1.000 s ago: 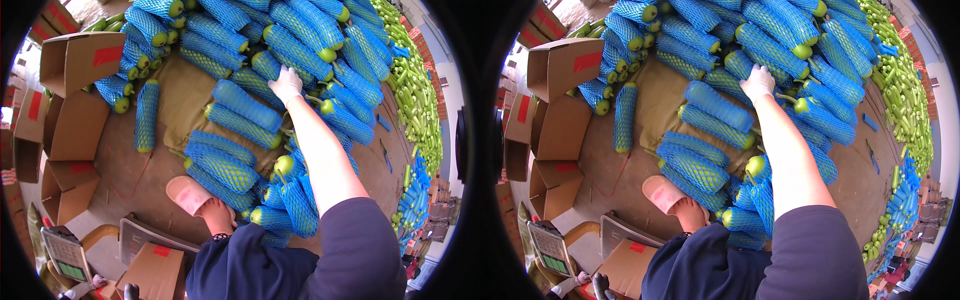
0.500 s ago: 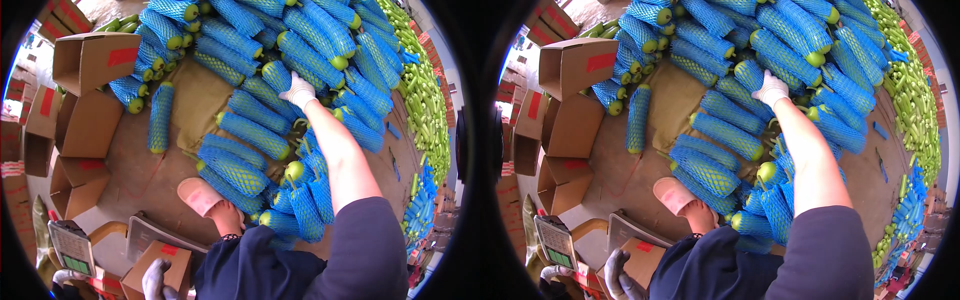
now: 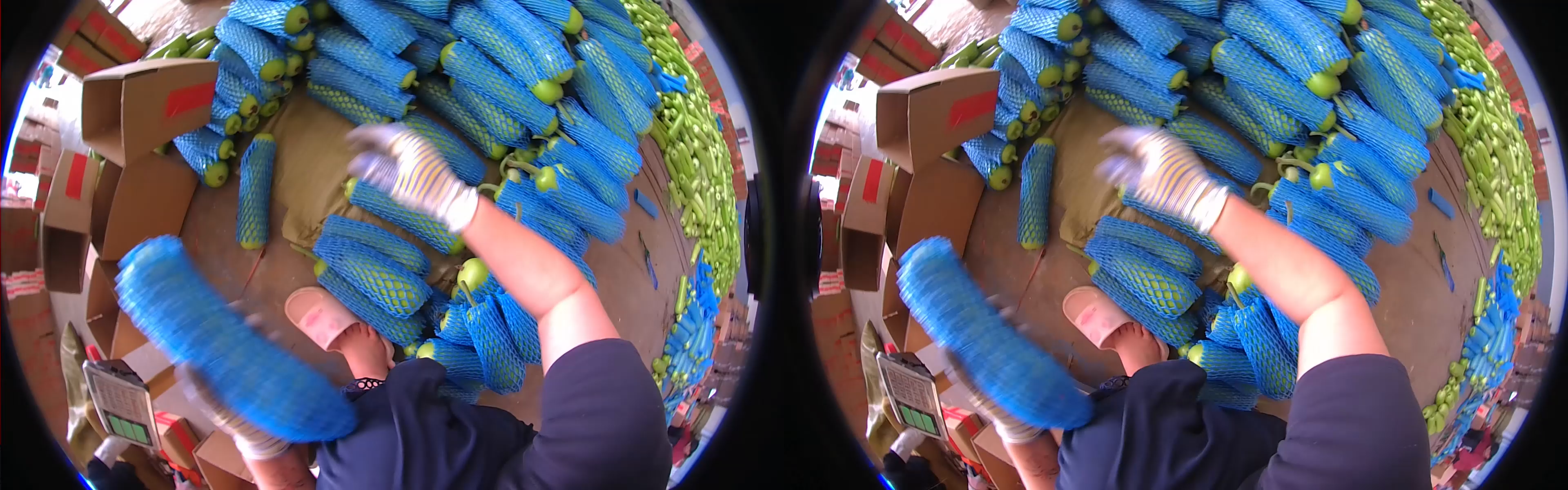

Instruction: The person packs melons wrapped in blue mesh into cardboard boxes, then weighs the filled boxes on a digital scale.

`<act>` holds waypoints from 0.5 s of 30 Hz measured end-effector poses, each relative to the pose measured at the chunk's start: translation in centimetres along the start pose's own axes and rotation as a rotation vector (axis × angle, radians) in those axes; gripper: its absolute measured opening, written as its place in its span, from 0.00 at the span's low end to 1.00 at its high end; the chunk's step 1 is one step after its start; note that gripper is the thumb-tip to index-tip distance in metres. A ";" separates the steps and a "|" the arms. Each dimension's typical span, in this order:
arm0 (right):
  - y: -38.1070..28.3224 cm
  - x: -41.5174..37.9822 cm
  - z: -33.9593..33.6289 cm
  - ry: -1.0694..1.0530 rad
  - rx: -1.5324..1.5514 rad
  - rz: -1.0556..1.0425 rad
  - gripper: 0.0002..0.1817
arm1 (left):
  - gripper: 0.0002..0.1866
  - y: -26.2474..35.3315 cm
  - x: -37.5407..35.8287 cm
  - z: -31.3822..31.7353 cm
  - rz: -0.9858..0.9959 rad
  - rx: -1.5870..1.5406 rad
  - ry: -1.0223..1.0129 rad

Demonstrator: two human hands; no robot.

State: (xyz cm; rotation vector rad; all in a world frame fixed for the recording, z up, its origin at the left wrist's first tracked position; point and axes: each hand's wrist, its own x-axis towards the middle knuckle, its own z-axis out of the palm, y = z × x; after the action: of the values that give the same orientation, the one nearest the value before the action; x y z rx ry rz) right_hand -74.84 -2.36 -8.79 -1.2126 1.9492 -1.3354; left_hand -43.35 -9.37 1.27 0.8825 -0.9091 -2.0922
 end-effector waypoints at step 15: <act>16.7 -0.2 -8.6 -0.170 -1.071 0.597 0.51 | 0.39 17.8 -26.5 -16.3 0.266 1.432 0.572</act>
State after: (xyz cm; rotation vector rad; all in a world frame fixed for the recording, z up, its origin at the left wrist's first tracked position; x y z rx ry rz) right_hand -88.07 4.18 -20.50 -0.9143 2.6475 0.1789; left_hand -10.80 -3.31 14.95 1.7411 -2.0009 -0.6020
